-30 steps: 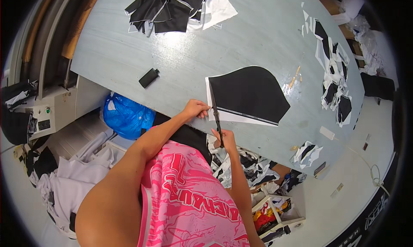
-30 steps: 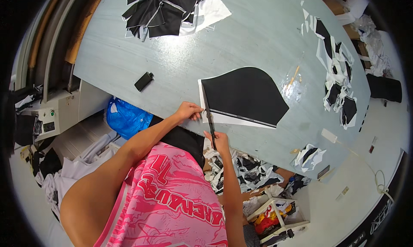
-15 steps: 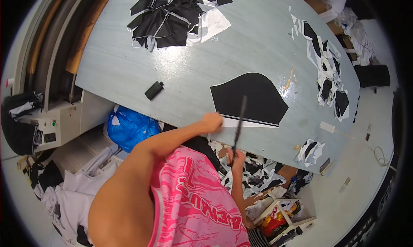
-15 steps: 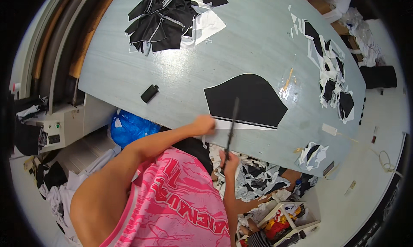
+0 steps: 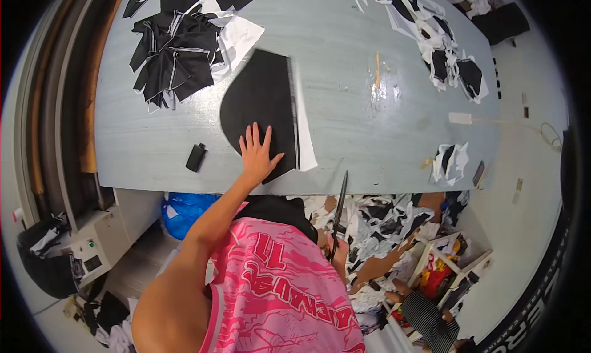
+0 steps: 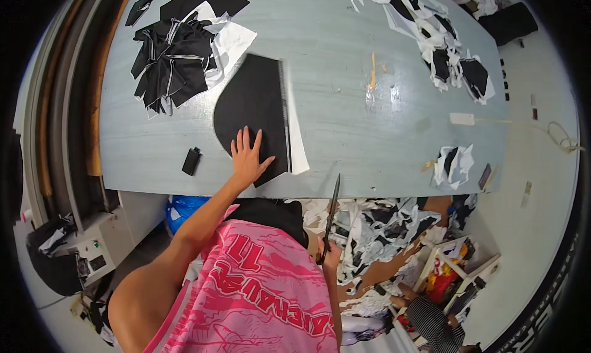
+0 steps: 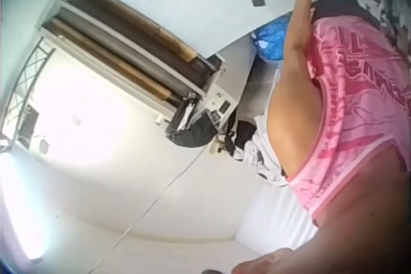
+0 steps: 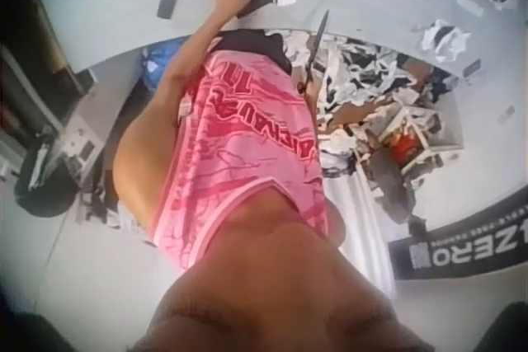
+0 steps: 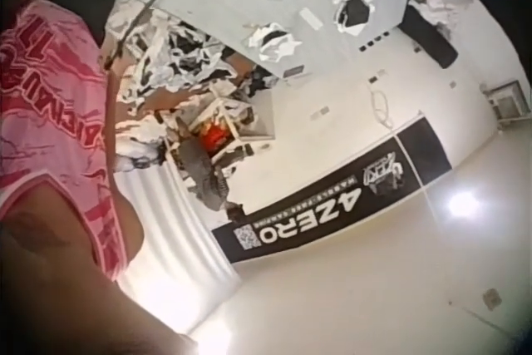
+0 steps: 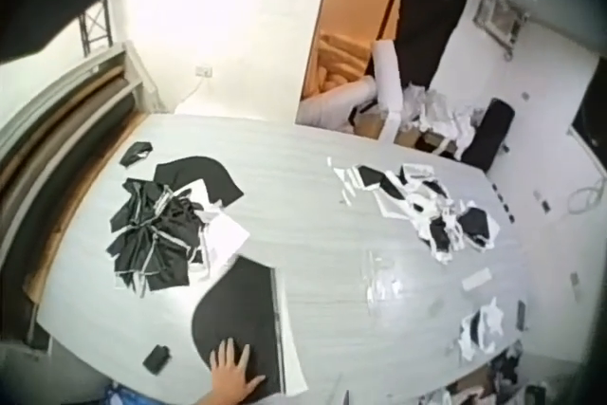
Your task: Cutting black fabric according to paper templates using large scissors.
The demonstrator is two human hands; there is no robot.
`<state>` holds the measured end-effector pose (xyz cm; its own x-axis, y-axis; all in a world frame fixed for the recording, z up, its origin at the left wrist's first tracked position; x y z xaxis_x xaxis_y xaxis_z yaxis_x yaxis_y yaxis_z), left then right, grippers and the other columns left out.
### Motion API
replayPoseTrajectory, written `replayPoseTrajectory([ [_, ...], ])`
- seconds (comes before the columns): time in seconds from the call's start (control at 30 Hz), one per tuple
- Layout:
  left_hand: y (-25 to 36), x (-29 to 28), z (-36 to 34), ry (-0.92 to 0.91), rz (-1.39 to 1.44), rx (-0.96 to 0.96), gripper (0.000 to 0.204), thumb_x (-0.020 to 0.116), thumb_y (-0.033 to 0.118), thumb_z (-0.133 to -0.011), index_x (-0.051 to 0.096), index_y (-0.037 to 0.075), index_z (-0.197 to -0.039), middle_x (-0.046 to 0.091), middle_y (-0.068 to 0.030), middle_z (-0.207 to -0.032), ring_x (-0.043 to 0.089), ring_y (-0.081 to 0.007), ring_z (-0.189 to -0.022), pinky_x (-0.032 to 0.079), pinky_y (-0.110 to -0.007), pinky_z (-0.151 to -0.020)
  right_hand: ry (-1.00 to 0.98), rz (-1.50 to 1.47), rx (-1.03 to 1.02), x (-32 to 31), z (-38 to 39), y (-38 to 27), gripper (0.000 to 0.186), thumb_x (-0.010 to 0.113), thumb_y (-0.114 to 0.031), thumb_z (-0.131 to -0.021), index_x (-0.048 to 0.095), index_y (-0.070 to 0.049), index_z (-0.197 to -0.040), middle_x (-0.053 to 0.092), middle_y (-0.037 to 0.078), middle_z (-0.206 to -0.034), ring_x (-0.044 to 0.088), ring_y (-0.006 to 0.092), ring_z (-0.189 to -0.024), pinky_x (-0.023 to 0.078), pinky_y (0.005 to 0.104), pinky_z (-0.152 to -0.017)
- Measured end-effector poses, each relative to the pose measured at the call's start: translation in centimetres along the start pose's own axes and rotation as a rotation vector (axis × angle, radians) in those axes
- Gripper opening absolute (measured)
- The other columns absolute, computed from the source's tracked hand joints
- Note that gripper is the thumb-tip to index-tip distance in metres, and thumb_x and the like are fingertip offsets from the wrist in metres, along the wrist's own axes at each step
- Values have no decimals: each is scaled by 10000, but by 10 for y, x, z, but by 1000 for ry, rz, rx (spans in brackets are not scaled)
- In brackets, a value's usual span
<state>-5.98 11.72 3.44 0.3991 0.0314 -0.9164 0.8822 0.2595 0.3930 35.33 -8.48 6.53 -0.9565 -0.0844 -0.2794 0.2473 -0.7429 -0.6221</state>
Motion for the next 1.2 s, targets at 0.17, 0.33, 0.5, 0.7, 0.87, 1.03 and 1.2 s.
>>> replayPoseTrajectory([
  [0.17, 15, -3, 14, -155, -46, 274, 1105, 857, 625, -717, 390, 231, -1637, 174, -222, -1740, 162, -454, -1597, 215, -693, -1220, -272, 62, -65, 23, -9, -4, 451, 703, -346, -1043, 559, -64, -722, 583, 18, -663, 507, 99, -577, 354, 312, -564],
  [0.33, 31, 25, 28, -243, -85, 354, 1117, 802, 703, -737, 353, 258, -1658, 152, -232, -1743, 151, -464, -1598, 206, -729, -1205, -408, 137, -1, 38, -30, 5, 444, 731, -404, -1011, 604, -53, -771, 591, -2, -638, 568, 111, -563, 428, 296, -536],
  [0.5, 40, 31, 41, -248, -67, 374, 1126, 800, 699, -743, 334, 254, -1665, 155, -221, -1745, 151, -451, -1602, 176, -723, -1220, -448, 318, -45, 51, -66, -11, 451, 739, -443, -993, 617, -66, -777, 570, -18, -597, 562, 86, -525, 415, 262, -501],
  [0.7, 41, 32, 45, -224, -57, 370, 1146, 796, 708, -737, 309, 260, -1673, 156, -205, -1749, 142, -438, -1607, 161, -703, -1238, -507, 322, 13, 60, -78, -19, 426, 764, -430, -972, 602, -103, -753, 542, -37, -578, 535, 75, -511, 377, 255, -491],
  [0.87, 37, 34, 46, -221, -72, 364, 1181, 801, 717, -722, 286, 255, -1679, 155, -195, -1751, 134, -429, -1611, 169, -699, -1240, -505, 317, -40, 62, -90, -26, 474, 834, -451, -917, 606, -84, -720, 528, -47, -586, 494, 65, -506, 352, 267, -474],
  [1.03, 41, 33, 45, -229, -90, 375, 1180, 777, 738, -733, 291, 226, -1678, 168, -195, -1748, 143, -433, -1609, 168, -693, -1242, -516, 401, -103, 63, -102, -22, 437, 805, -433, -944, 595, -114, -733, 507, -59, -589, 464, 59, -524, 332, 265, -493],
  [1.2, 39, 35, 47, -212, -73, 378, 1193, 804, 713, -720, 295, 212, -1675, 169, -182, -1750, 145, -419, -1610, 182, -692, -1239, -465, 422, -118, 61, -103, -22, 488, 821, -447, -929, 573, -115, -671, 512, -54, -552, 470, 62, -481, 330, 267, -468],
])
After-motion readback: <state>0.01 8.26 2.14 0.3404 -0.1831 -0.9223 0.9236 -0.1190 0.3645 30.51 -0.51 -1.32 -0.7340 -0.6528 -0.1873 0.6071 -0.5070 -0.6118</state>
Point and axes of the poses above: each hand's wrist, its own z-axis away from the middle knuckle, its own x-axis out of the palm, y = z × x, the point moved 8 cm from there along -z, towards the middle knuckle
